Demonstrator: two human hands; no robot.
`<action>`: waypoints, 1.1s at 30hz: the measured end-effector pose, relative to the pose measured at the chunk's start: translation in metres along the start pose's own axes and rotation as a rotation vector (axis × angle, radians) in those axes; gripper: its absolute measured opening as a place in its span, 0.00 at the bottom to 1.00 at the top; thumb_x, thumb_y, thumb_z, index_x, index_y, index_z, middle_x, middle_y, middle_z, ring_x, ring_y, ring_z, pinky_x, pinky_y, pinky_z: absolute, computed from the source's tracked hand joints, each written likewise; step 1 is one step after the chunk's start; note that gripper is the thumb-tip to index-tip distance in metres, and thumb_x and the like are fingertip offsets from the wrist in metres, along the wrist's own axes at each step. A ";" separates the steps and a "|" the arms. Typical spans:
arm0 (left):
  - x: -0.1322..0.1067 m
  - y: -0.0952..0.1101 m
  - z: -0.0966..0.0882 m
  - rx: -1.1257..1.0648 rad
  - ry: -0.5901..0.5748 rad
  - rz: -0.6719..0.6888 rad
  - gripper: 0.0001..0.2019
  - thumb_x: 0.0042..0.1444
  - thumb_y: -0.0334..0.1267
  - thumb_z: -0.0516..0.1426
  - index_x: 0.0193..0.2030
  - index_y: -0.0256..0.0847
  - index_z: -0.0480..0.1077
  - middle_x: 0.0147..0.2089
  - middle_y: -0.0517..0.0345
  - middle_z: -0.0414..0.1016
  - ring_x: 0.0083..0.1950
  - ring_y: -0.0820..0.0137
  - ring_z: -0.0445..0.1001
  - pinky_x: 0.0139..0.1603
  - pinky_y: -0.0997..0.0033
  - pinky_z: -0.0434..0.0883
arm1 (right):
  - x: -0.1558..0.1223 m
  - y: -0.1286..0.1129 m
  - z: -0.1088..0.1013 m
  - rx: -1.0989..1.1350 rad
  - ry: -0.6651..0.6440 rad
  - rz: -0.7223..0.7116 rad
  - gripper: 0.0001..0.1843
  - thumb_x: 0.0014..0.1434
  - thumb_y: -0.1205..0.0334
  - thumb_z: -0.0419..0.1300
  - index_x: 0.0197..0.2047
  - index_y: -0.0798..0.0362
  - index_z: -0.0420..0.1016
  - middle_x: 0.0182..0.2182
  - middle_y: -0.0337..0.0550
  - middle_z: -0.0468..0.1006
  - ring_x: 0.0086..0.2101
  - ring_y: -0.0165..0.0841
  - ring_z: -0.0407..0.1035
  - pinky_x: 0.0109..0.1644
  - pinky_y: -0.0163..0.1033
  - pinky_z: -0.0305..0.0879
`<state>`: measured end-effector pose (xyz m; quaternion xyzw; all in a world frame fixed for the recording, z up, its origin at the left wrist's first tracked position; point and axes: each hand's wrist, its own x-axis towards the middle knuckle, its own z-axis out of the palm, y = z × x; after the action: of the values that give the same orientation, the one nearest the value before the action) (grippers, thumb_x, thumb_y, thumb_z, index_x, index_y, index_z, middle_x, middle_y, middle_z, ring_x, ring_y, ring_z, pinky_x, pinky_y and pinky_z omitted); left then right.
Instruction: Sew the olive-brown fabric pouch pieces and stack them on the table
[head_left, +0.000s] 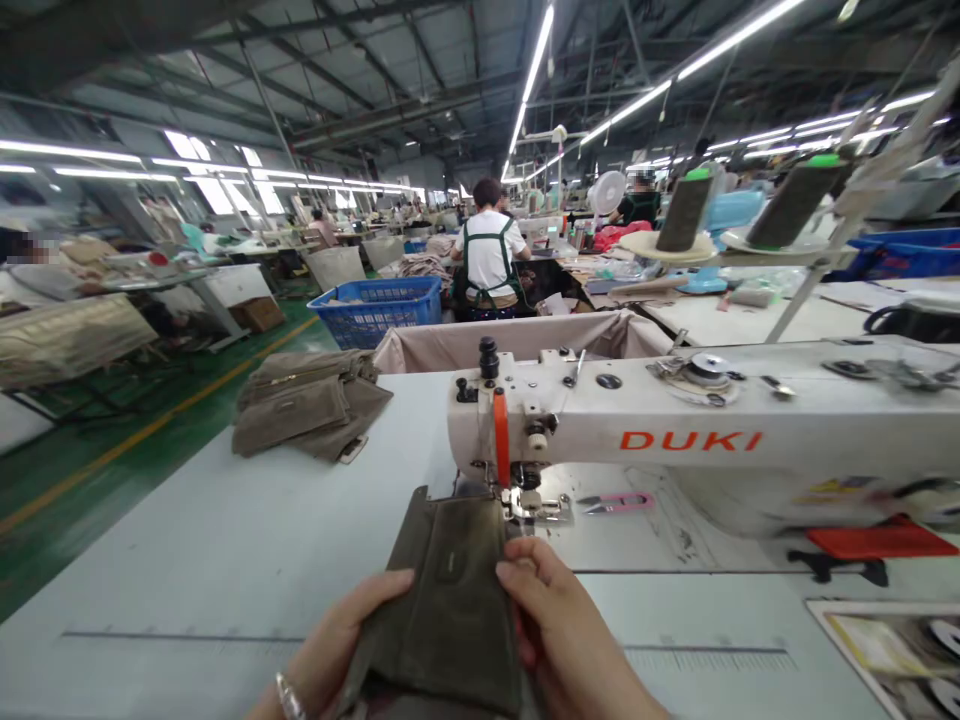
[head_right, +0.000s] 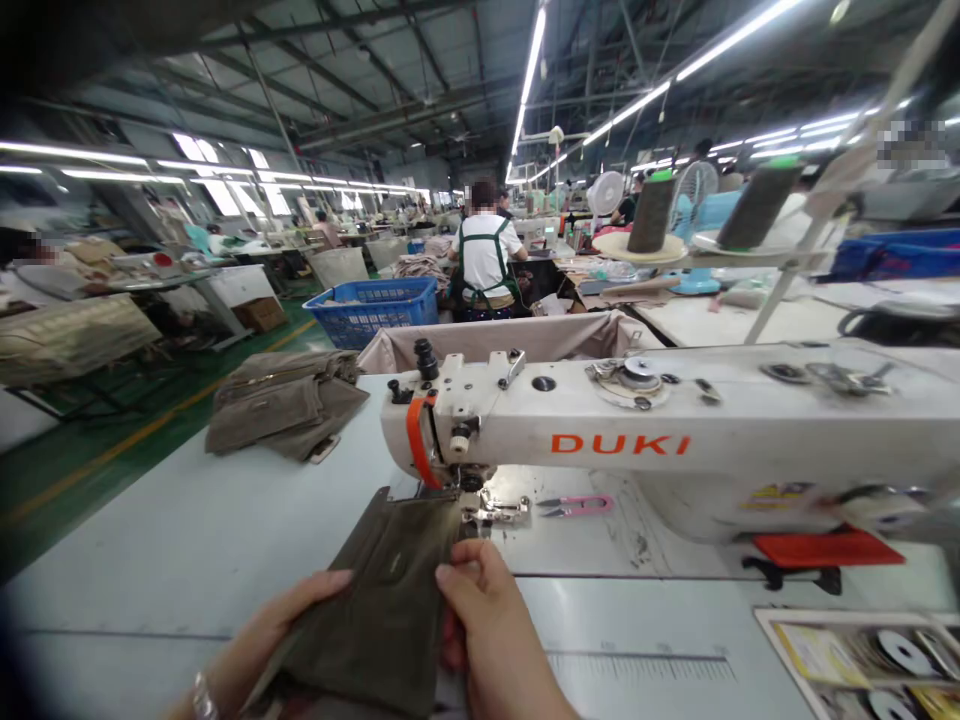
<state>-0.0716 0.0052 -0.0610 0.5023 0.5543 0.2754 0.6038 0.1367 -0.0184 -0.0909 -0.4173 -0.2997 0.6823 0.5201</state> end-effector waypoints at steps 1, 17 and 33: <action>-0.006 -0.003 -0.005 0.085 0.033 -0.018 0.23 0.60 0.56 0.49 0.39 0.37 0.74 0.23 0.53 0.76 0.16 0.65 0.72 0.17 0.65 0.72 | -0.003 0.005 0.000 0.026 -0.017 0.021 0.20 0.55 0.46 0.62 0.40 0.49 0.59 0.18 0.26 0.61 0.15 0.23 0.52 0.17 0.27 0.47; -0.053 -0.016 0.046 0.877 0.149 0.983 0.11 0.65 0.31 0.50 0.47 0.44 0.72 0.45 0.56 0.79 0.45 0.71 0.78 0.48 0.76 0.76 | -0.072 0.041 -0.032 -1.501 0.013 -0.761 0.18 0.56 0.70 0.55 0.49 0.47 0.71 0.33 0.42 0.72 0.29 0.36 0.69 0.28 0.36 0.65; -0.048 -0.021 0.058 1.053 0.052 1.138 0.12 0.61 0.25 0.50 0.43 0.38 0.73 0.43 0.53 0.79 0.43 0.66 0.75 0.50 0.68 0.74 | -0.072 0.025 -0.034 -1.390 -0.047 -1.162 0.16 0.68 0.70 0.46 0.38 0.55 0.75 0.23 0.41 0.73 0.23 0.31 0.64 0.26 0.37 0.62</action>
<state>-0.0328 -0.0618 -0.0678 0.9238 0.2828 0.2552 0.0382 0.1630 -0.0951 -0.1091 -0.4061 -0.8180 -0.0139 0.4071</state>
